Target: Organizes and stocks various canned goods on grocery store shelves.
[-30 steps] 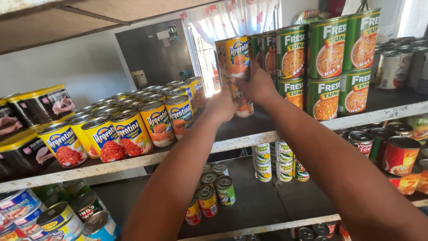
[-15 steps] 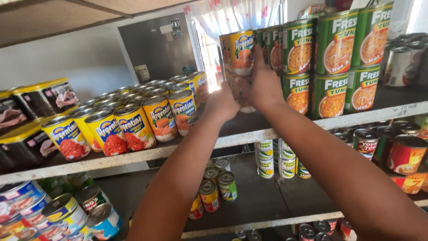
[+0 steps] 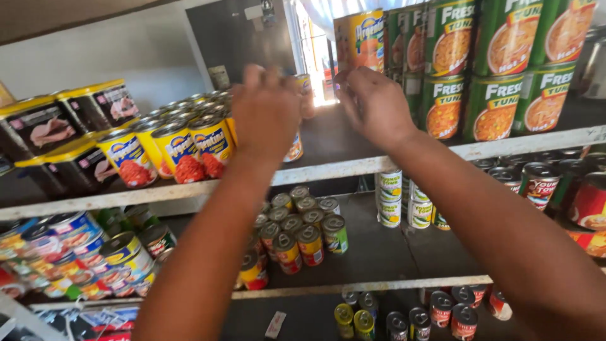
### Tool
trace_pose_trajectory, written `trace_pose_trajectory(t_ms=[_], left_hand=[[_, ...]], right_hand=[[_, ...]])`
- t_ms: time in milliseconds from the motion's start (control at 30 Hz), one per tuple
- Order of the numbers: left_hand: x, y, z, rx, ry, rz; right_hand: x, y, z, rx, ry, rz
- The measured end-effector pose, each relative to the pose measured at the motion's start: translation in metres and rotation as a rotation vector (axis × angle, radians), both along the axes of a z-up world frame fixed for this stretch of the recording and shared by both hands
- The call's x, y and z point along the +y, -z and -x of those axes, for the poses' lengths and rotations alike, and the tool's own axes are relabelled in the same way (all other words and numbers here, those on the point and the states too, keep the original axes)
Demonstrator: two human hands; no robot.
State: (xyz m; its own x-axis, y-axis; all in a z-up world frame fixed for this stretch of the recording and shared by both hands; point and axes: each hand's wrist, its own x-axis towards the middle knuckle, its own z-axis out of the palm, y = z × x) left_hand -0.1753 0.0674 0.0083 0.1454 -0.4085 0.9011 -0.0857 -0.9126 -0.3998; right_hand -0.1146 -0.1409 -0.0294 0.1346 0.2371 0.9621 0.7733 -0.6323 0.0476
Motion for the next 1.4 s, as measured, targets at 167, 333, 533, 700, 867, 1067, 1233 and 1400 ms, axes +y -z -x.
trace_pose_trajectory(t_ms=[167, 333, 533, 700, 867, 1067, 1233, 1400], left_hand=[[0.038, 0.003, -0.004, 0.144, 0.012, 0.029], [0.037, 0.002, -0.009, 0.231, 0.123, -0.014], [0.004, 0.003, -0.005, 0.332, 0.485, 0.099], [-0.006, -0.004, -0.014, 0.427, 0.688, 0.192], [0.016, -0.040, 0.012, 0.555, -0.111, 0.206], [0.041, -0.036, 0.020, 0.618, -0.395, 0.225], [0.052, -0.017, 0.004, 0.411, -0.271, 0.182], [0.043, -0.013, -0.007, 0.366, -0.151, 0.044]], right_hand=[[0.010, 0.006, 0.000, 0.053, 0.007, 0.240], [0.026, 0.007, 0.010, 0.443, -0.084, 0.304], [0.023, -0.007, 0.034, 0.670, -0.264, 0.135], [0.007, -0.007, 0.023, 0.733, -0.209, 0.025], [-0.006, 0.009, 0.011, 0.832, -0.490, -0.083], [-0.004, 0.012, 0.015, 0.813, -0.481, -0.088], [-0.002, 0.013, 0.010, 0.822, -0.539, -0.143], [-0.004, 0.008, 0.019, 0.858, -0.521, -0.200]])
